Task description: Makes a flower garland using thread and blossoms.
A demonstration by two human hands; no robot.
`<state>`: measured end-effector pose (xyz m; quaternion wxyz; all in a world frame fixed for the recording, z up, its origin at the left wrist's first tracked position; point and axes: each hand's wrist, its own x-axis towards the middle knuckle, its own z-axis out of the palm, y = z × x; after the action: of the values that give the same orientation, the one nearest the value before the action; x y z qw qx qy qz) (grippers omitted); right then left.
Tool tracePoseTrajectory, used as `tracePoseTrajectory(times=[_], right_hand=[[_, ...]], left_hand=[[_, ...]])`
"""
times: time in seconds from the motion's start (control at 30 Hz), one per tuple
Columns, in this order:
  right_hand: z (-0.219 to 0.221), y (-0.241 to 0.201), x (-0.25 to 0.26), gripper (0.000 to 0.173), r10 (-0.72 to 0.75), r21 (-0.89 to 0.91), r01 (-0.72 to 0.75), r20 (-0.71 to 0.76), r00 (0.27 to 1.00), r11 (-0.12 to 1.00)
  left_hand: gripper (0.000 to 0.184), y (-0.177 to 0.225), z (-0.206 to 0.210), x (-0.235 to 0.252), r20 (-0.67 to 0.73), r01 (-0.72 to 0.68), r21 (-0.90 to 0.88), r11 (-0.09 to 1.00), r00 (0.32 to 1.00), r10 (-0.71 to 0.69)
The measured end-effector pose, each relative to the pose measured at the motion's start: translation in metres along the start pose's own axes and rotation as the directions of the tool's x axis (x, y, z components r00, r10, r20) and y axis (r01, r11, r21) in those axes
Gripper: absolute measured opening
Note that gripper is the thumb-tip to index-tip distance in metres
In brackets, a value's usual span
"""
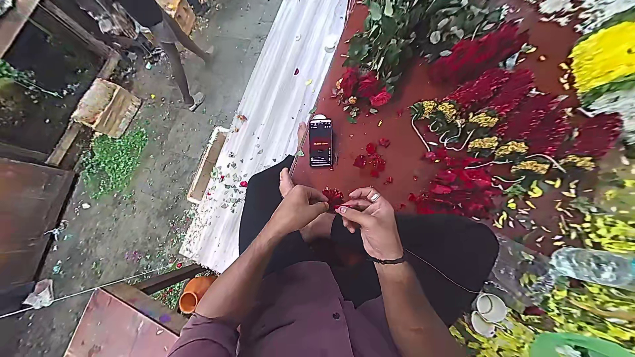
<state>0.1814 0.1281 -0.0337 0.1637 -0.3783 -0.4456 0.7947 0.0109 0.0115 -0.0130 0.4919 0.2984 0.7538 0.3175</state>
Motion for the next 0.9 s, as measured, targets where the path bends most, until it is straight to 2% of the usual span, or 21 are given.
tracePoseTrajectory(times=[0.2,0.37,0.43,0.5,0.57,0.6,0.63,0.73,0.77,0.83,0.9], right_hand=[[0.002,0.007,0.006,0.048,0.057,-0.121,-0.065,-0.067,0.996,0.990],[-0.008,0.010,0.009,0.067,0.113,-0.294,-0.113,-0.017,0.993,0.949],[-0.016,0.009,0.011,0.080,0.042,-0.395,-0.032,0.018,0.999,0.918],[-0.026,0.010,0.015,0.092,-0.069,-0.544,0.085,0.050,0.996,0.835],[-0.034,0.012,0.019,0.103,-0.043,-0.631,0.140,0.167,0.985,0.763],[-0.038,0.016,0.022,0.103,0.003,-0.625,0.141,0.225,0.974,0.768],[-0.041,0.021,0.024,0.093,0.030,-0.601,0.130,0.249,0.968,0.789],[-0.044,0.022,0.026,0.027,-0.073,-0.537,0.179,0.212,0.974,0.824],[-0.046,0.016,0.025,0.014,-0.105,-0.538,0.211,0.220,0.970,0.816],[-0.048,0.006,0.023,0.011,-0.120,-0.510,0.271,0.309,0.943,0.816],[-0.046,0.002,0.019,0.012,-0.120,-0.453,0.332,0.436,0.892,0.827]], left_hand=[[0.018,0.003,0.002,0.001,0.019,-0.036,-0.004,0.999,0.999,0.036],[0.013,0.001,0.006,0.005,0.015,-0.029,-0.001,1.000,0.999,0.029],[0.014,0.000,0.006,0.006,-0.009,-0.007,0.032,0.999,1.000,0.008],[0.017,-0.001,0.002,0.007,-0.031,0.021,0.076,0.997,0.999,-0.018],[0.019,0.000,-0.001,0.006,-0.036,0.043,0.103,0.994,0.999,-0.039],[0.020,0.001,-0.003,0.006,-0.042,0.043,0.113,0.993,0.998,-0.038],[0.021,0.002,-0.005,0.007,-0.049,0.042,0.120,0.992,0.998,-0.036],[0.022,0.002,-0.012,0.010,-0.077,0.050,0.106,0.993,0.996,-0.042],[0.023,0.001,-0.015,0.010,-0.091,0.066,0.092,0.994,0.994,-0.057],[0.024,0.000,-0.017,0.011,-0.114,0.105,0.089,0.991,0.989,-0.095],[0.025,0.005,-0.015,0.013,-0.142,0.128,0.229,0.965,0.985,-0.097]])
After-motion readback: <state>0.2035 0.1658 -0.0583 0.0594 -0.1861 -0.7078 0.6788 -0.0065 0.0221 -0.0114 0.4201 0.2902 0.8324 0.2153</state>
